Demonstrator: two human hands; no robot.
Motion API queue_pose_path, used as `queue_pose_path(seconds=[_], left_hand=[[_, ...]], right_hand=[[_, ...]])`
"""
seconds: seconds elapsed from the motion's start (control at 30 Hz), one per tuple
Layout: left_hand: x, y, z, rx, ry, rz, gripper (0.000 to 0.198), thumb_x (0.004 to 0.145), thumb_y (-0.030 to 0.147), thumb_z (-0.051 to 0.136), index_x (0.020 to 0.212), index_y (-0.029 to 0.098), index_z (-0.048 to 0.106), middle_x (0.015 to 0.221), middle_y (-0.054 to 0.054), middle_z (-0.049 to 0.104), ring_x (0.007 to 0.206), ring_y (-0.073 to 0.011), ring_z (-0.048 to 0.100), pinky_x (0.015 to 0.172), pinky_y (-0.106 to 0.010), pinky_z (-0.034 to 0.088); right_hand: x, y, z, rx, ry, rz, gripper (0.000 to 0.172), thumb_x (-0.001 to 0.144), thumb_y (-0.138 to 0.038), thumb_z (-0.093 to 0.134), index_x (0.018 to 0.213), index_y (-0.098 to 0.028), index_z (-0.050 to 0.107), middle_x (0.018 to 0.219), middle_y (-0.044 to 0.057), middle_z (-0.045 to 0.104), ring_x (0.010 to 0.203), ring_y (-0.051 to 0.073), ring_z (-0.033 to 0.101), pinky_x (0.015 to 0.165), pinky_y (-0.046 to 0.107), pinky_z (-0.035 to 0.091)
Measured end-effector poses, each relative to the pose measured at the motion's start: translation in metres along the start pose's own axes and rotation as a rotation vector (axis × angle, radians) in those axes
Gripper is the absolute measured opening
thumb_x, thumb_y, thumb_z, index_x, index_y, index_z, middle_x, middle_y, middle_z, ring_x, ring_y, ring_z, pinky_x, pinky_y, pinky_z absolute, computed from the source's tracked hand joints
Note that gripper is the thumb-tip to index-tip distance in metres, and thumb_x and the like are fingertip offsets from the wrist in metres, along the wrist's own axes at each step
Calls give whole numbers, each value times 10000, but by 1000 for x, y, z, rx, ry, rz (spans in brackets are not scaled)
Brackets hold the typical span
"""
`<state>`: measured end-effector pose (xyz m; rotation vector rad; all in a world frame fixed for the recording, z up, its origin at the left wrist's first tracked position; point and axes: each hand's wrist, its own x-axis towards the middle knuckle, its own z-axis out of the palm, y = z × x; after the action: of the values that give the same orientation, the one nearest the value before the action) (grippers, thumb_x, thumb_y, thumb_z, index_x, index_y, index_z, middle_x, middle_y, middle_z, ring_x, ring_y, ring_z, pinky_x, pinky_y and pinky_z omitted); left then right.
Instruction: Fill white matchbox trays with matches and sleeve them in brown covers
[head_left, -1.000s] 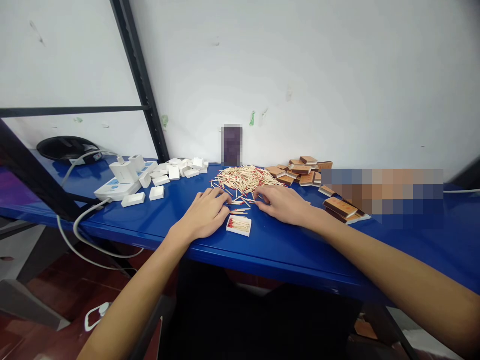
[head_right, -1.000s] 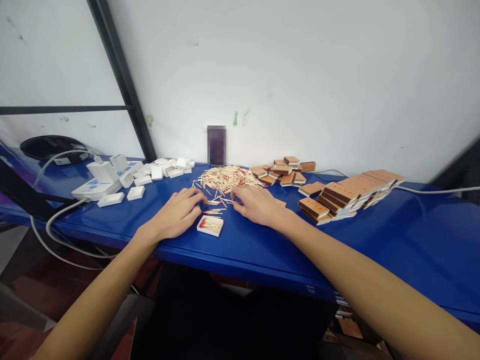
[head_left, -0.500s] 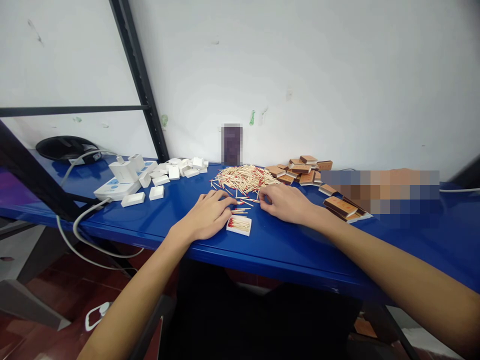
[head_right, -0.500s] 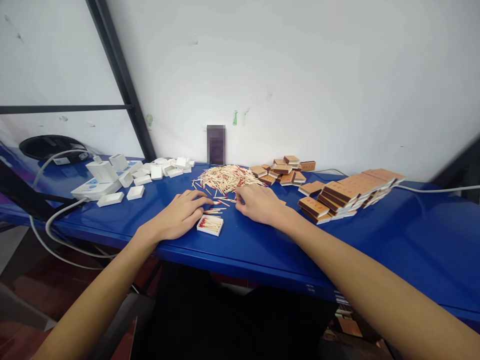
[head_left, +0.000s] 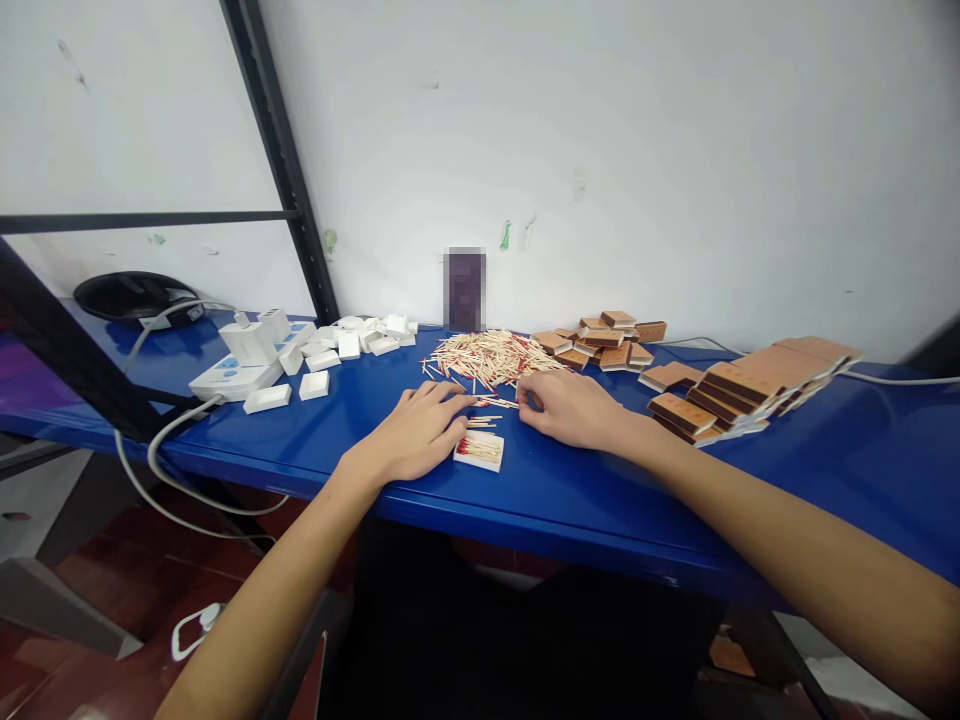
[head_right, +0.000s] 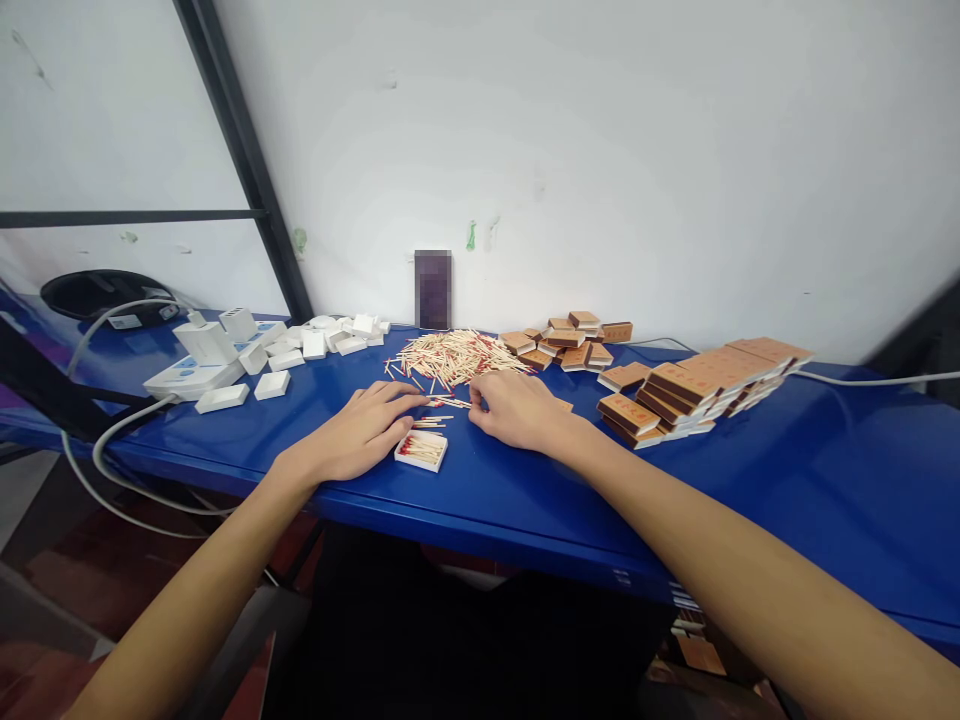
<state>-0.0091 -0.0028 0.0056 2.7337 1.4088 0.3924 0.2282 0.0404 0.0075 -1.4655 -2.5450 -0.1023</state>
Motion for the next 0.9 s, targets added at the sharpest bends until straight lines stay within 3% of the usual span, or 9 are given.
queue_pose_path(seconds=[0.3,0.57,0.9], left_hand=[[-2,3,-3,-46,-40,33,469,1007,304,296,1422,191,483,1473,-84,501,1365,-257,411,1115,-473,303],[-1,4,-2,-59,-24,62,457,1006,291,310,1421,204,479,1477,-68,502,1369,-247,417,1108,-450,308],[-1,4,-2,-60,-44,85,460,995,255,306,1409,204,501,1455,-56,529,1338,-245,443,1090,-458,322]], right_hand=[[-1,0,3,32,33,-74,103,881,-258,527,860,-215,619,877,42,683,803,195,593,629,285,343],[1,3,8,127,143,-234,159,904,-218,532,1002,-191,654,989,73,650,922,213,591,791,321,423],[1,3,10,140,105,-302,230,946,-246,512,1043,-200,715,993,86,609,933,218,580,838,341,438]])
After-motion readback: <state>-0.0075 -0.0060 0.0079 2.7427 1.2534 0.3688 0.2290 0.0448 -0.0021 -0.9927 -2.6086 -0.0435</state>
